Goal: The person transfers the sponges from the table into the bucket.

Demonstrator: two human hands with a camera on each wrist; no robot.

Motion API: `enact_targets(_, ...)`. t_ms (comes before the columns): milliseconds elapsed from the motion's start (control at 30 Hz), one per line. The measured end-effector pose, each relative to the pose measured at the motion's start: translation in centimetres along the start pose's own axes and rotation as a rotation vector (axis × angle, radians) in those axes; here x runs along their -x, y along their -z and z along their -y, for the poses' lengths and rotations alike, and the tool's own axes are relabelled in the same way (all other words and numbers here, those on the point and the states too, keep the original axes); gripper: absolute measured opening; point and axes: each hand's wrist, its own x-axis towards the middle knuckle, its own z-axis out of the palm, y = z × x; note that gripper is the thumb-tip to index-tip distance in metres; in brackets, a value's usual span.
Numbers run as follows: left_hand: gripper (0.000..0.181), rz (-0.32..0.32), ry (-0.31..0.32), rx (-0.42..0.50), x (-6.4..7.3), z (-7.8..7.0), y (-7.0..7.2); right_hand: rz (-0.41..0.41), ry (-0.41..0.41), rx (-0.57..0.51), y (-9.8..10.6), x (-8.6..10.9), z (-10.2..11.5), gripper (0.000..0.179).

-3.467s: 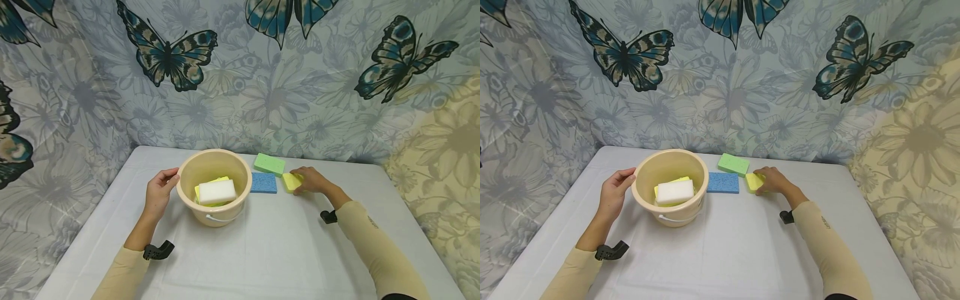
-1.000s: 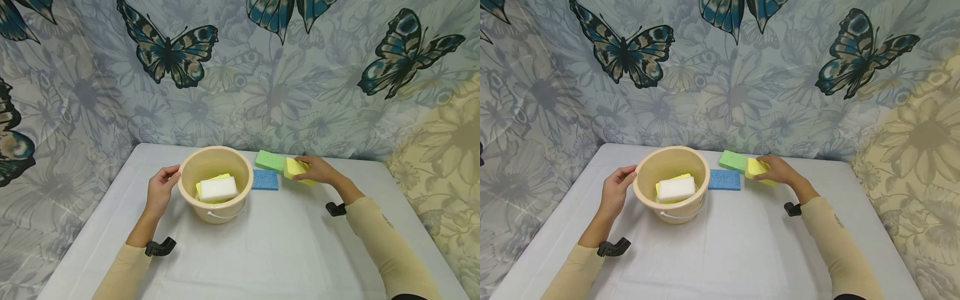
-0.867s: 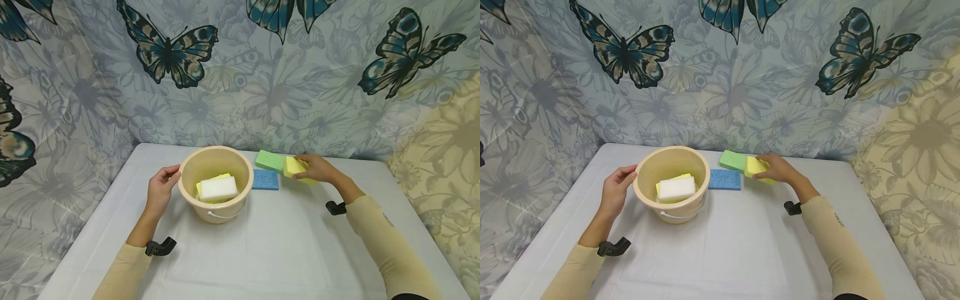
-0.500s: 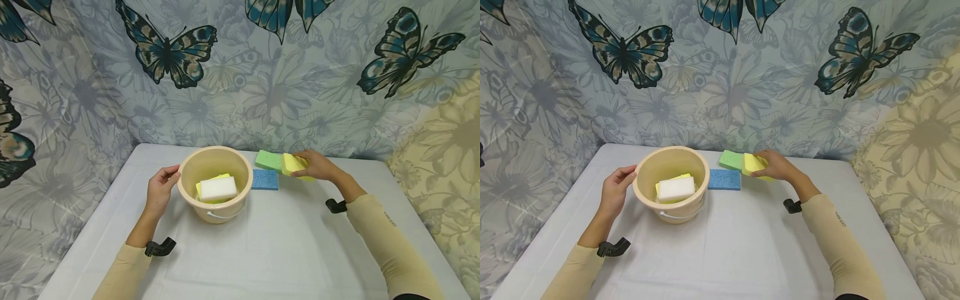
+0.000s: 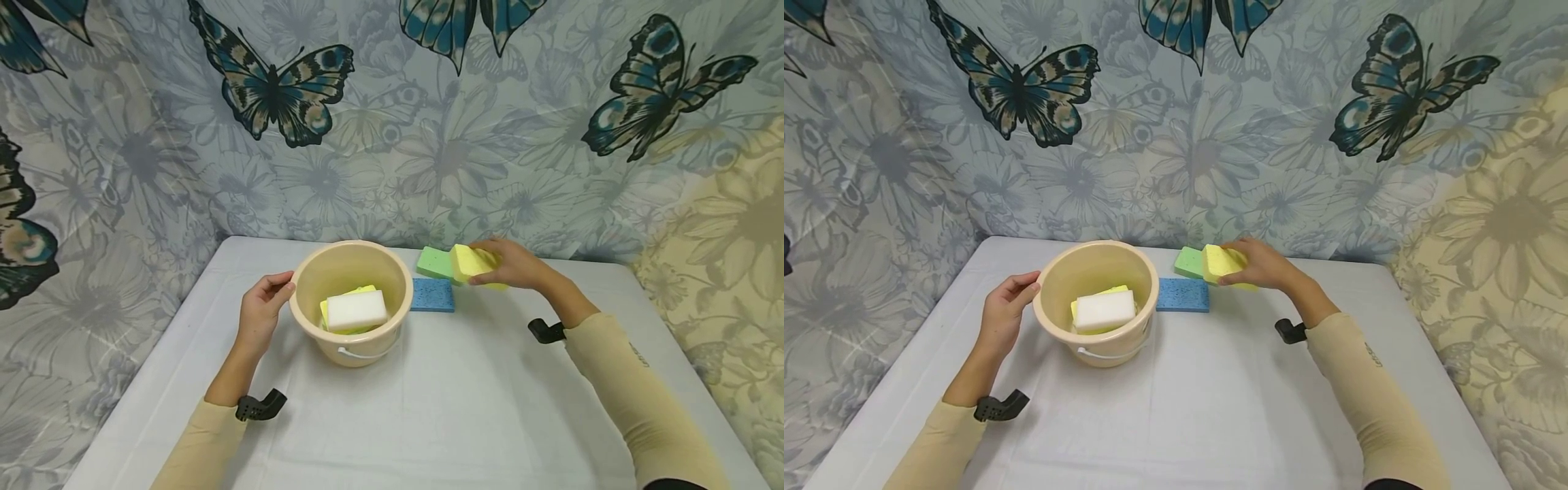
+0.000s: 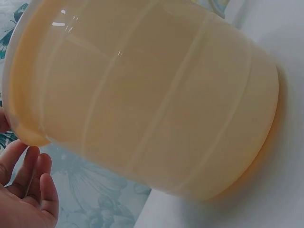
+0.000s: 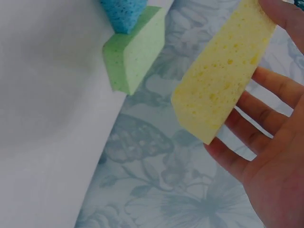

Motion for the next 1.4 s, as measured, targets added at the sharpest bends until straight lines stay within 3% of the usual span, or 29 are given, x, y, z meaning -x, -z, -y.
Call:
enact_targets(200, 0.036, 0.001, -0.020, -0.037, 0.1, -0.1, 0.1, -0.002, 0.018, -0.004, 0.5, -0.1, 1.4, 0.077)
enact_targets(567, 0.033, -0.030, -0.012, -0.104, 0.3, -0.5, 0.2, 0.008, 0.106, -0.005, 1.6, -0.8, 5.8, 0.079)
enact_targets(867, 0.034, -0.032, 0.013, -0.085, 0.2, -0.3, 0.0, -0.016, 0.154, 0.027, 2.1, -2.3, 7.3, 0.076)
enact_targets(1400, 0.034, -0.031, 0.008, -0.066, 0.3, -0.3, 0.0, -0.020, 0.271, 0.069, 2.4, -4.3, 12.1, 0.076)
